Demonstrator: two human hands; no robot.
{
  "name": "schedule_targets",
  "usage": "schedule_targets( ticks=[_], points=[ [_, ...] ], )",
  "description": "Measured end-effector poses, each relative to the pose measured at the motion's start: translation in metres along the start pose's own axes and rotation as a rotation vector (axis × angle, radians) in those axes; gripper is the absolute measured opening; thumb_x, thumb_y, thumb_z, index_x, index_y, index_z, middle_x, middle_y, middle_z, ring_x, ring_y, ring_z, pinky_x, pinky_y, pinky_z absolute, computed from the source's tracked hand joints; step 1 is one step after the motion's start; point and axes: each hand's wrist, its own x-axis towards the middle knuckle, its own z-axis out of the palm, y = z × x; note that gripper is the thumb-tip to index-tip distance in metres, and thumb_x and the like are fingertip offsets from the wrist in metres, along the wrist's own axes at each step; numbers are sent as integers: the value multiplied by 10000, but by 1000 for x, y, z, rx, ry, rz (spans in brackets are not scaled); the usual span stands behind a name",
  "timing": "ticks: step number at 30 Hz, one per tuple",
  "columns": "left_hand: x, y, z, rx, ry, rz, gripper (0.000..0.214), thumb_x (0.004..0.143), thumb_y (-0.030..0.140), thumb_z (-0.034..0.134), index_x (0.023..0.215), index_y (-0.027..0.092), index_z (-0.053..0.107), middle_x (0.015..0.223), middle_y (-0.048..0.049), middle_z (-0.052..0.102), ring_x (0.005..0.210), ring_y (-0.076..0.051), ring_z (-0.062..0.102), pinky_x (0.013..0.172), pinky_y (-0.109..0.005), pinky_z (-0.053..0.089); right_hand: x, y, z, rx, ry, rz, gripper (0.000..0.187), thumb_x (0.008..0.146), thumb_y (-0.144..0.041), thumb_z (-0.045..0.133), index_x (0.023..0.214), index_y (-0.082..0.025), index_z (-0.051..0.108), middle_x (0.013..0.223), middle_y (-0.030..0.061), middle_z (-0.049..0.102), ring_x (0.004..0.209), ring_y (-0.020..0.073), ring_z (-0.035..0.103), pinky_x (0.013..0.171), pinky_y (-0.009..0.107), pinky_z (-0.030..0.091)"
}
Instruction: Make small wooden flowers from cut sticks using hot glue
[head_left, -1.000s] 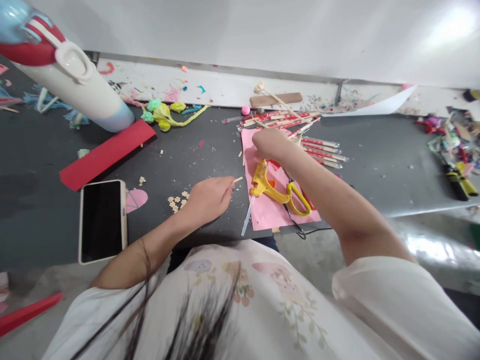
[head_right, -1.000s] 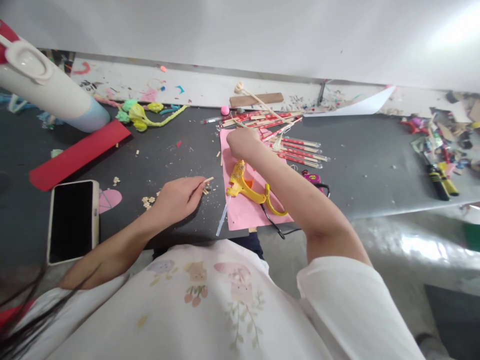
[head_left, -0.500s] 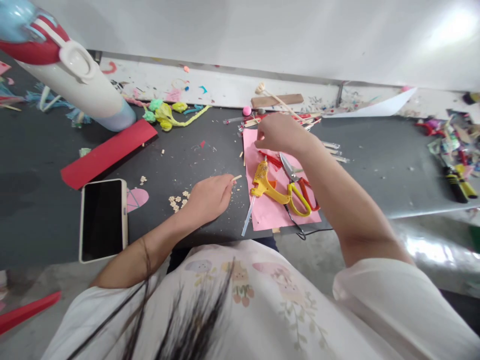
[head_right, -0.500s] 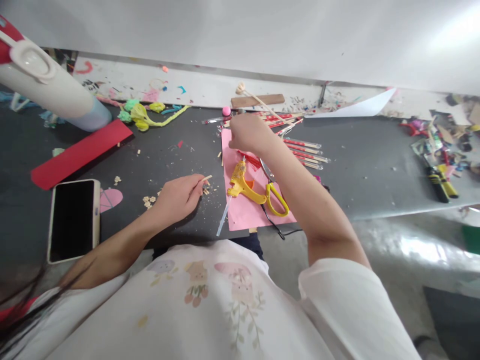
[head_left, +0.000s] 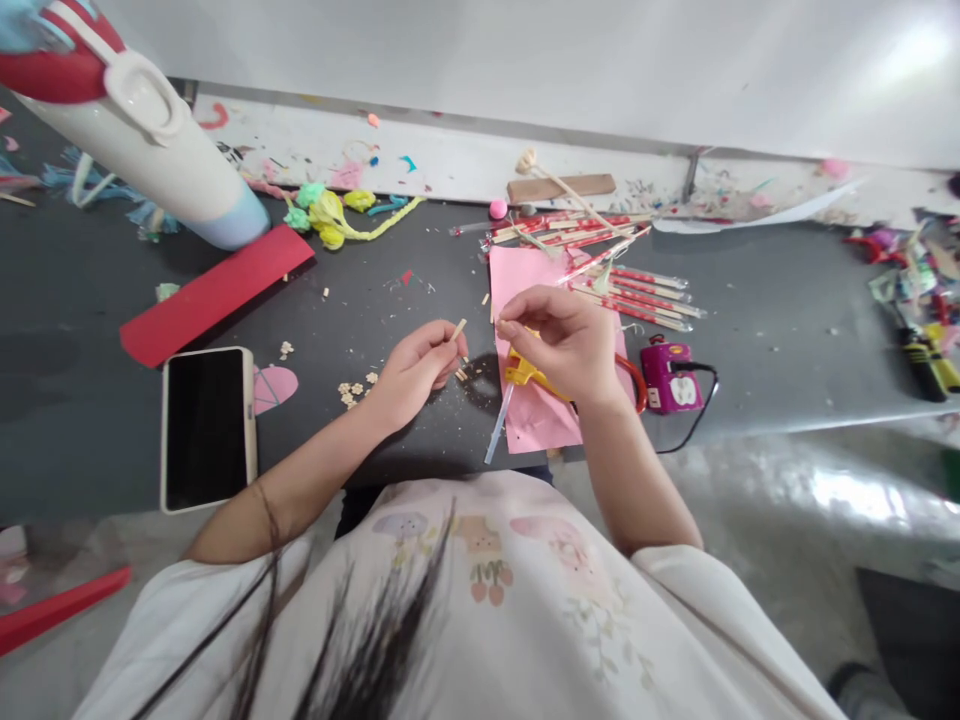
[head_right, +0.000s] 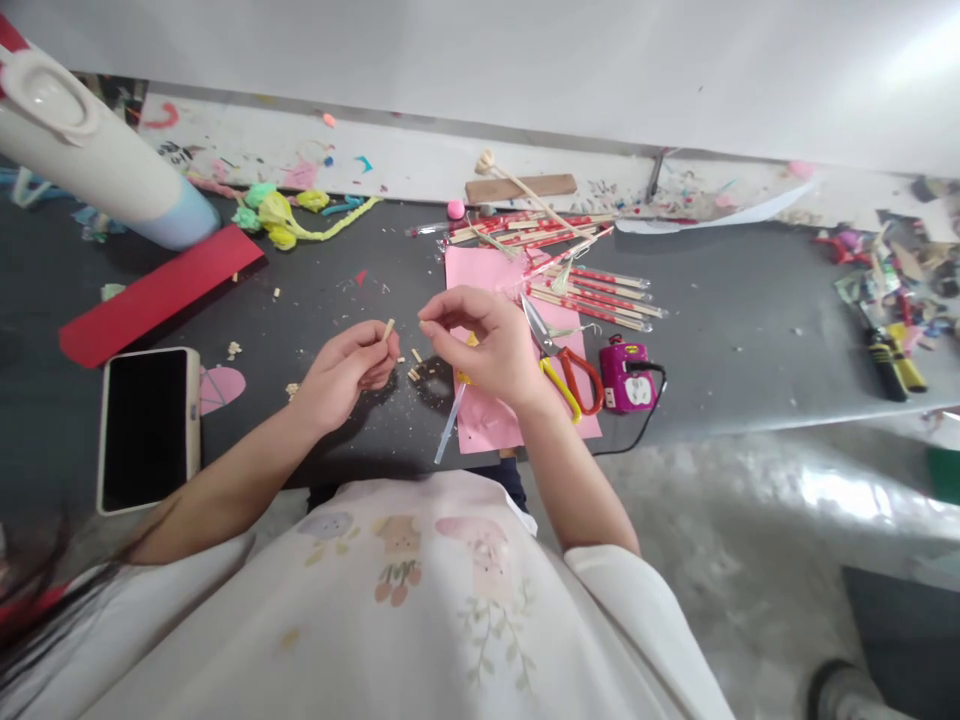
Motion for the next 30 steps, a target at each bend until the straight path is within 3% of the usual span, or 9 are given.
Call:
schedule_targets(
  ticks=[3, 7, 14, 20, 30],
  points=[
    [-4, 1, 0, 26, 35, 117, 147, 886, 316, 518, 801, 196, 525, 563, 65, 323, 462, -72, 272, 438, -224, 228, -10, -1, 9, 68, 52, -23, 69, 817, -290, 672, 844, -231, 647, 851, 19, 676, 797, 153, 655, 715, 318, 566],
    [-11, 1, 3, 230, 144, 267, 172, 873, 360, 591, 835, 192, 584, 592, 51, 387, 503, -69, 327, 471, -211, 291, -16, 0, 17, 78, 64, -36, 101, 812, -312, 679, 872, -251, 625, 854, 20, 669, 799, 161, 650, 716, 335, 577],
    [-17, -1, 7, 557, 359, 515, 143, 872, 330, 638, 941, 213, 684, 527, 78, 339, 472, -56, 330, 496, -194, 328, -21, 1, 22, 130, 64, 29, 257, 786, -343, 724, 941, -271, 532, 847, 2, 650, 789, 159, 660, 741, 340, 591],
    [-15, -3, 3, 718, 326, 765, 110, 871, 229, 643, 933, 214, 733, 628, 35, 620, 495, -43, 435, 504, -185, 339, -25, 2, 19, 128, 0, 7, 213, 810, -299, 708, 944, -265, 546, 882, -5, 654, 801, 133, 656, 749, 303, 583],
    [-12, 1, 7, 582, 369, 547, 85, 810, 261, 707, 807, 190, 753, 517, 60, 536, 431, -28, 350, 427, -174, 276, -30, 1, 21, 166, 19, 63, 229, 803, -247, 719, 949, -264, 543, 868, -27, 661, 803, 116, 678, 755, 278, 595]
  ],
)
